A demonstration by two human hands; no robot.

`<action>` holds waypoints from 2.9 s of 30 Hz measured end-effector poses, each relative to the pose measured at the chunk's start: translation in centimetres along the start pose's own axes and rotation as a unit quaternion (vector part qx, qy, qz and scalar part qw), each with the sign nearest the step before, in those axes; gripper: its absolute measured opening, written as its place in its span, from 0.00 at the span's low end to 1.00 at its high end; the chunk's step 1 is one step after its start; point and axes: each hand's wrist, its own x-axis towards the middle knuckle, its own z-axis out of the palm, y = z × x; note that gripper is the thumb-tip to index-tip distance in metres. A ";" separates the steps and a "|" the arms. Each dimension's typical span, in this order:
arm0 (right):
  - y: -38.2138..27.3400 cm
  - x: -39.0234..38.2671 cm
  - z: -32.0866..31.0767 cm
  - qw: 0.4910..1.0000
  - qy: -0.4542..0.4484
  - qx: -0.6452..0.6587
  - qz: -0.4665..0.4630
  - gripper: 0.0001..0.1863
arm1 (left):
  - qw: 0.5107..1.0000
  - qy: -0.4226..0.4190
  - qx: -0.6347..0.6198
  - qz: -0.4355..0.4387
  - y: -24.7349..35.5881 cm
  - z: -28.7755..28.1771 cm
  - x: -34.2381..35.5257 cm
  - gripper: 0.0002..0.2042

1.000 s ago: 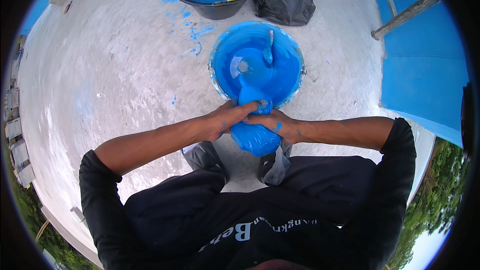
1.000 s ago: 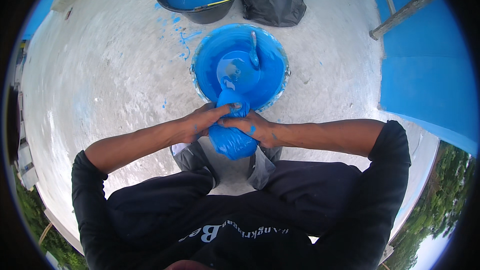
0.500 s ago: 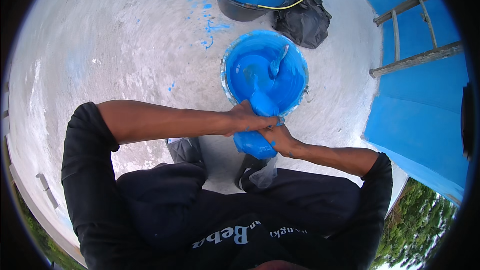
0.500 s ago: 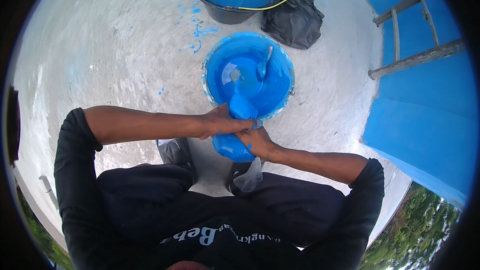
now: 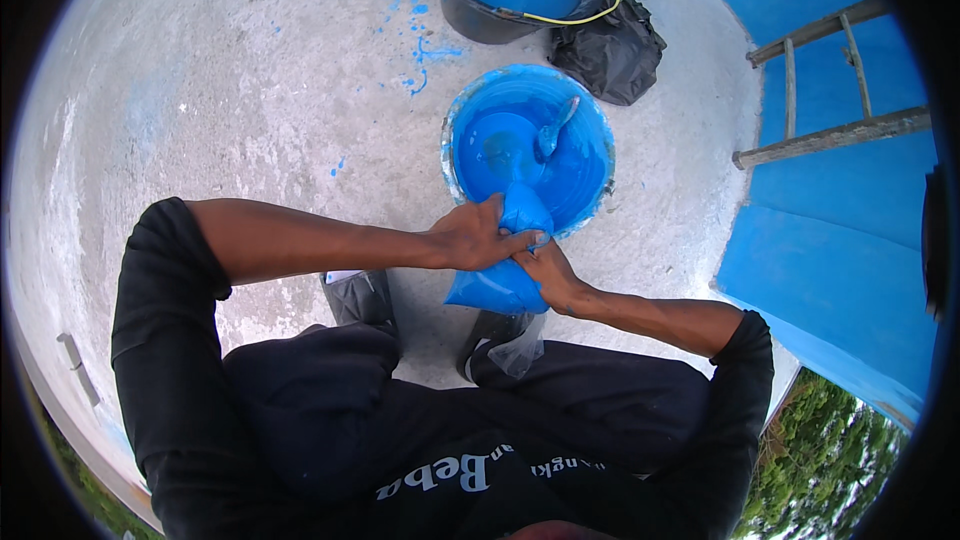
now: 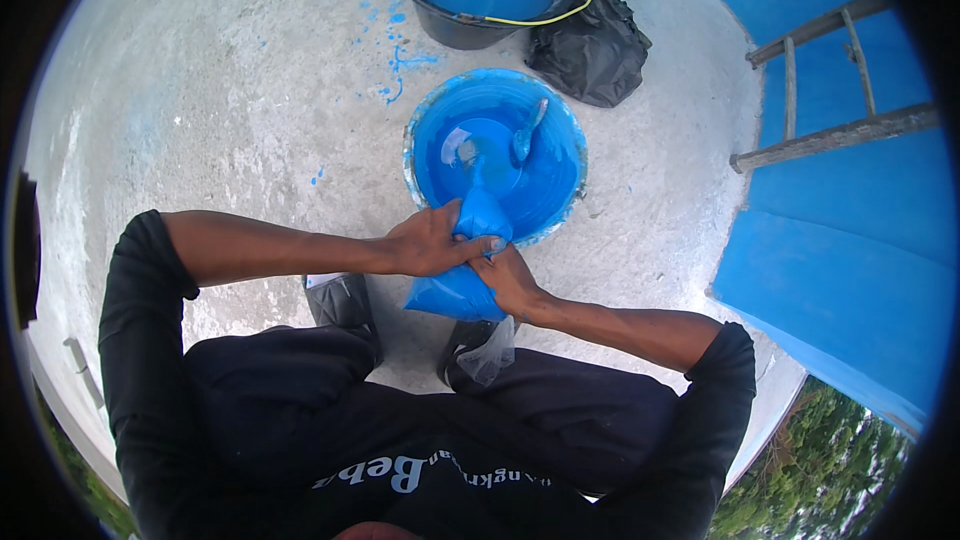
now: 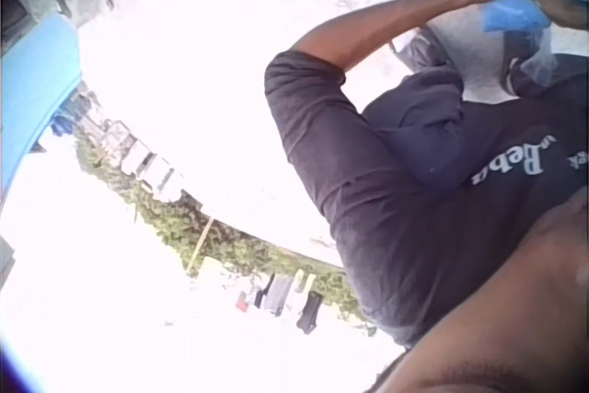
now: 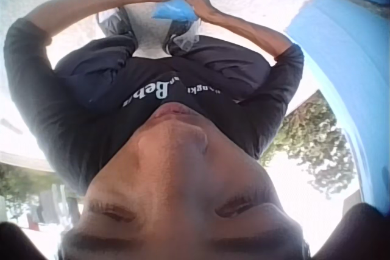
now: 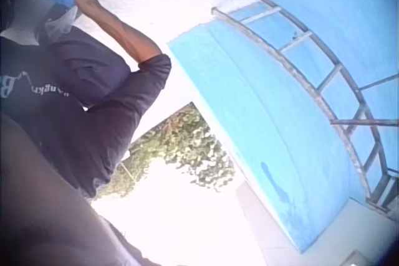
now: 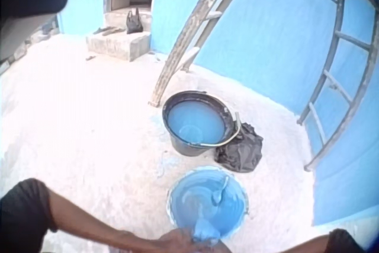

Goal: The person squeezes blue pigment from a plastic bag into a bucket containing white paint, then stirs the mixture by hand until it is a uniform blue color.

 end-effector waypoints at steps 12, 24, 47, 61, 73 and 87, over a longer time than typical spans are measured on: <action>-0.3 0.5 0.0 0.999 -0.008 0.032 0.014 0.21 | 0.969 0.075 0.141 0.191 -2.0 0.5 0.8 0.41; 1.0 1.8 -1.1 0.999 -0.019 -0.001 -0.030 0.17 | 0.897 0.078 0.277 0.335 -4.9 0.6 2.4 0.20; -1.1 1.5 -1.9 0.998 -0.045 -0.022 0.026 0.25 | 0.988 0.047 0.097 0.109 -0.2 -1.9 0.6 0.34; -2.4 2.1 -2.2 0.990 -0.066 0.083 0.097 0.35 | 0.914 0.058 0.292 0.275 -4.2 -0.8 3.2 0.18; -1.9 2.5 -3.0 0.985 -0.085 0.089 0.121 0.44 | 0.871 0.075 0.358 0.329 -4.3 -1.1 3.0 0.21; -3.6 2.1 -3.8 0.980 -0.123 0.081 0.131 0.45 | 0.986 0.036 0.081 0.143 -1.2 -1.9 2.6 0.29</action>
